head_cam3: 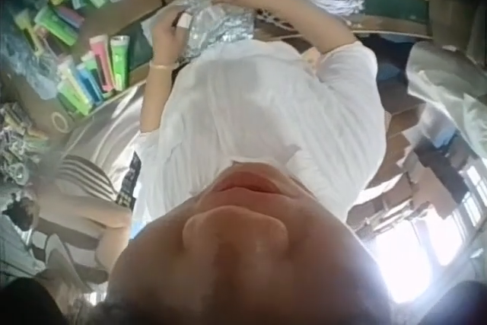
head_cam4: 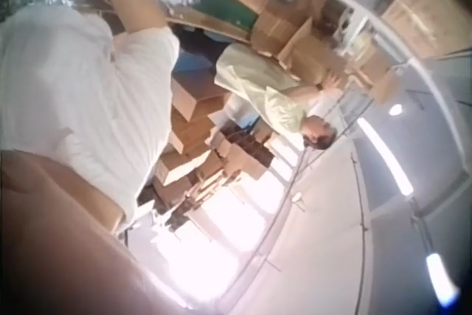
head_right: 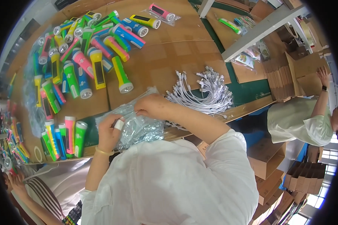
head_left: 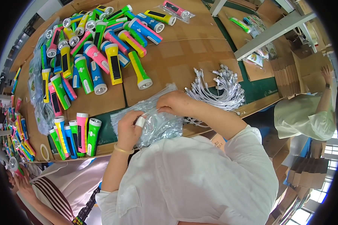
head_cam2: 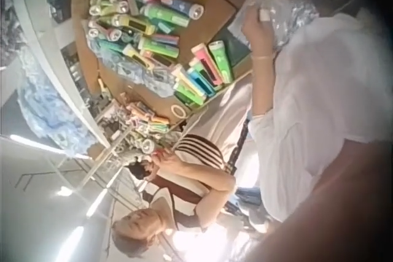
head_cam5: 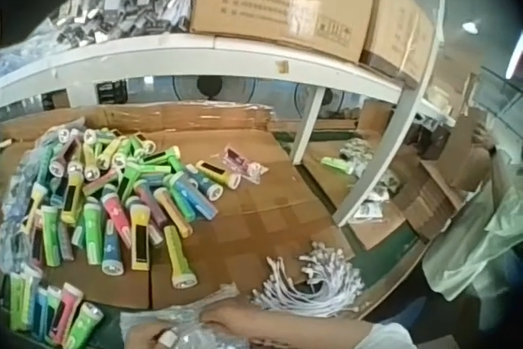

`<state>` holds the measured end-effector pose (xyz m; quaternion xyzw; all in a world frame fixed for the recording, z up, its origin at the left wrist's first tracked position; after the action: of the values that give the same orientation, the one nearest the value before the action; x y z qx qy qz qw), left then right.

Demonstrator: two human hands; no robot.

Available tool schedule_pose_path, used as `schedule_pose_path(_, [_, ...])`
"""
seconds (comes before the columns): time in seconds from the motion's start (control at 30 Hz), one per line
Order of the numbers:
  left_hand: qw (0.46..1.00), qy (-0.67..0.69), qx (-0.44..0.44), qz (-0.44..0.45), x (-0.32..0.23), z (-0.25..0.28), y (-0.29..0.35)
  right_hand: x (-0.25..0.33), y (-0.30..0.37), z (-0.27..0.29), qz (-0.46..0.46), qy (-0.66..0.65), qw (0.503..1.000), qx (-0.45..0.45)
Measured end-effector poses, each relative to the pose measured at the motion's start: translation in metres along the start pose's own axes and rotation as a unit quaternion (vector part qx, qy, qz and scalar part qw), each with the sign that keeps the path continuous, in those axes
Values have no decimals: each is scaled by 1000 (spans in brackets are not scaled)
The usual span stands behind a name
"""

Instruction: Packaging flashlights and charging cables into individual plastic bags on a factory line.

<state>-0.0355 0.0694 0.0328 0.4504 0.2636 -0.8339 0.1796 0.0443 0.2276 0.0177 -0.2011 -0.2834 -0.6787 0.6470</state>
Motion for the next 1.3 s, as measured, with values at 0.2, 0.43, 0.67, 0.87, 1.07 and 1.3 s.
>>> schedule_pose_path(0.2, [999,-3,-31,37,2,26,16,19,-1,11,48,-10,997,-63])
schedule_pose_path(0.43, [988,92,-40,113,13,34,26,51,-15,-1,136,-110,984,-35])
schedule_pose_path(0.67, [975,147,-57,155,21,38,42,66,-14,-1,170,-32,985,-24])
schedule_pose_path(0.87, [998,49,-19,20,-10,30,24,60,-18,-4,154,-97,983,8])
schedule_pose_path(1.07, [998,18,23,-61,-16,39,38,-35,-28,30,-91,-131,975,153])
schedule_pose_path(1.3, [963,-4,120,-243,-59,-15,30,-9,-90,35,-191,93,967,-138])
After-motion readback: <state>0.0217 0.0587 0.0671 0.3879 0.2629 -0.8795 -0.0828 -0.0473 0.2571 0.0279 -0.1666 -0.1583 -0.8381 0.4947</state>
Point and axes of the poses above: each hand's wrist, its own y-axis away from the middle knuckle, its own z-axis out of the back of the hand, x = y × z, the point moved 8 cm from there along -y, towards the middle knuckle, and after that the axes turned 7 degrees about -z, right-handed, at the moved point
